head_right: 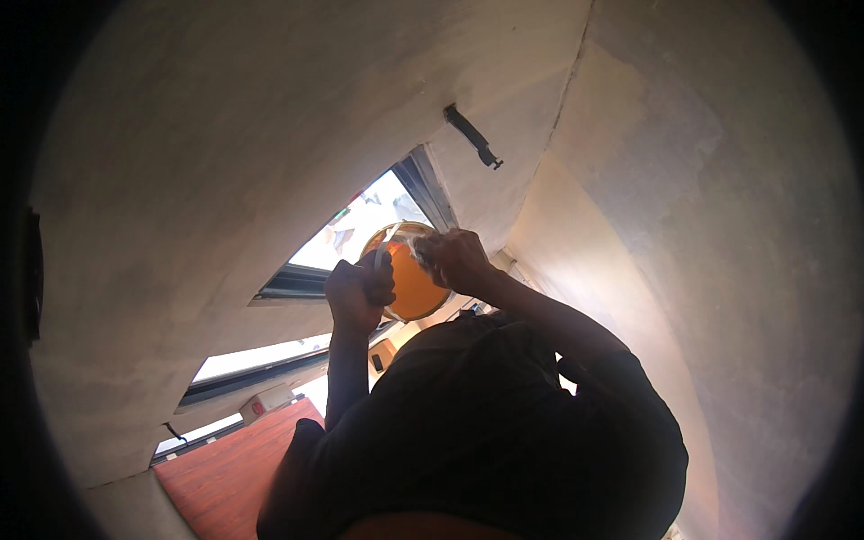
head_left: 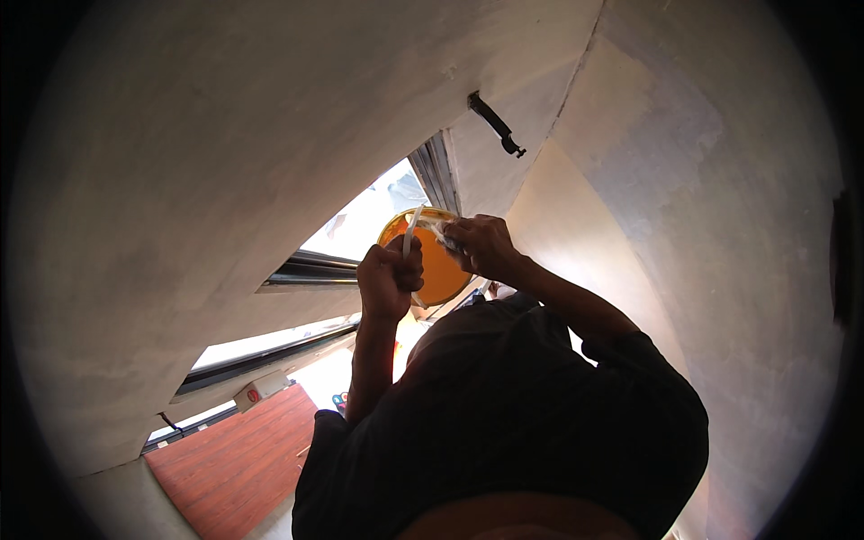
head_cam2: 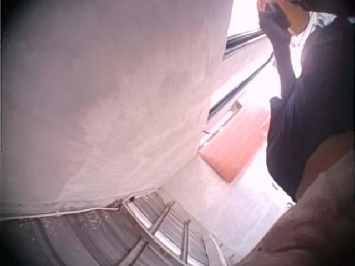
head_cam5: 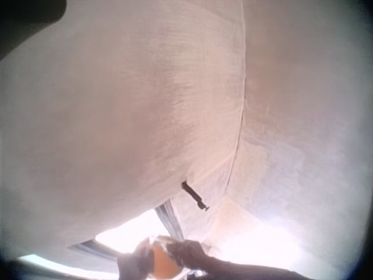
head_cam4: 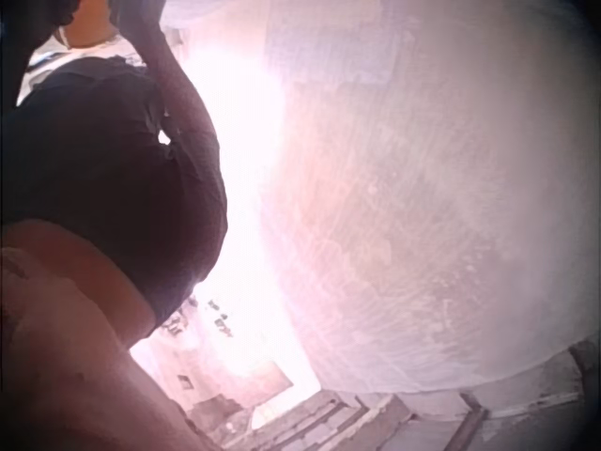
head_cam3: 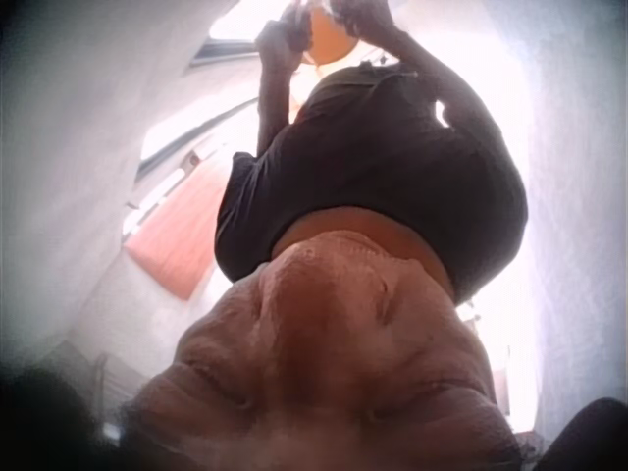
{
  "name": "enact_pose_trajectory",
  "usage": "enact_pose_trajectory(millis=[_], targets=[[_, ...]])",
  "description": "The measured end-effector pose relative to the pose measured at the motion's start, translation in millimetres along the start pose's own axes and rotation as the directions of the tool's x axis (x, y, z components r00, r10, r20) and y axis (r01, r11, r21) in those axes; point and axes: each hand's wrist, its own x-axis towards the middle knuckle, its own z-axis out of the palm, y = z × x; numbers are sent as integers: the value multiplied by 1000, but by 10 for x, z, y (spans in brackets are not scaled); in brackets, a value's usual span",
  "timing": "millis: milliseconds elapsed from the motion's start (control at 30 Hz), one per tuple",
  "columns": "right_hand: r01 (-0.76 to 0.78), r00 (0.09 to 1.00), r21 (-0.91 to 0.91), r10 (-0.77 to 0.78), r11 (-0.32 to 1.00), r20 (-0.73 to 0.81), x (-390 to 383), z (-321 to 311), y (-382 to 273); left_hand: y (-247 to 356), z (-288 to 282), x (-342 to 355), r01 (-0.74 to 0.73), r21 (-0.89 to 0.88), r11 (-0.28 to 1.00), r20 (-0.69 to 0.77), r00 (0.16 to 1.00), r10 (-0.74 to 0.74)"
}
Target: The person paints a white ceiling using a paintbrush and a small yellow bucket. They repeatedly dip the brush into the bucket and apply paint to the ceiling surface in a repetitive up-and-down motion.
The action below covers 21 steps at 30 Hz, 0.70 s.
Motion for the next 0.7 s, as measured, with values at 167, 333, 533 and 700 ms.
enact_pose_trajectory(millis=[167,333,533,700], targets=[[-161,984,275,177,948,-32,37,-94,-153,-8,-9,53,-99,-5,995,73,992,100],[-362,932,489,304,794,197,27,-6,-242,-42,68,59,-184,118,976,-49,980,191],[-335,938,466,336,819,84,30,61,-203,-6,129,31,-172,106,979,-86,980,181],[-82,974,252,132,964,-186,133,19,-89,2,-80,66,-82,-160,984,125,987,102]])
